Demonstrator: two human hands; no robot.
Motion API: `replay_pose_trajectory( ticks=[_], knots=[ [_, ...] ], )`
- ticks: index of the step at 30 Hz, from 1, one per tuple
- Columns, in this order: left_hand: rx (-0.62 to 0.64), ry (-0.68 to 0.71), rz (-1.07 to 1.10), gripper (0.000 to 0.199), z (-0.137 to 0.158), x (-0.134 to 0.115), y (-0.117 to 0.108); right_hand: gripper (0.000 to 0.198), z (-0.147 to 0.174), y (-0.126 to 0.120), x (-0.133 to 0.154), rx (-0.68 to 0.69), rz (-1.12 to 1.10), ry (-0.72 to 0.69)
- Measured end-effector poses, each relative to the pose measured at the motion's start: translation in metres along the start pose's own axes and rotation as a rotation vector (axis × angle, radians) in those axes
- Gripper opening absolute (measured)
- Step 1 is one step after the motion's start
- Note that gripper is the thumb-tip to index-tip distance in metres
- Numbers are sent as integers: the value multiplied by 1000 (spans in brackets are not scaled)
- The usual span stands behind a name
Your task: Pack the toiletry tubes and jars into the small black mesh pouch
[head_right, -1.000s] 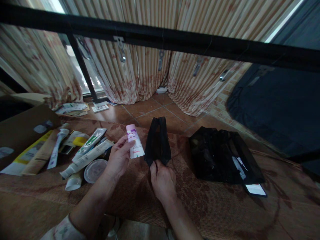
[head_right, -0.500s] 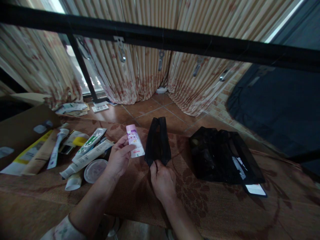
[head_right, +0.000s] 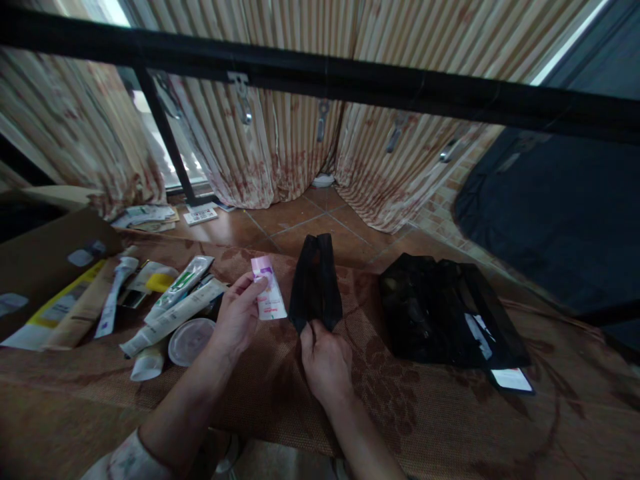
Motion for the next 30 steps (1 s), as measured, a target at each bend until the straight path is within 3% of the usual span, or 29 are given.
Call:
replay_pose_trajectory(
  ticks=[13, 30],
  knots=[
    [13, 27, -20, 30, -1, -1, 0, 37, 0, 1, 0, -7, 2, -6],
    [-86, -6, -101, 32, -4, 4, -8, 37, 0, 2, -1, -15, -3, -24]
  ],
)
Point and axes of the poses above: each hand's wrist, its own z-axis away from the middle knuckle, its own y-axis out of the palm, x = y × z, the point moved 6 cm from there along -z, towards the middle knuckle, and after that the axes turned 5 degrees about -z, right-handed, at the moved point
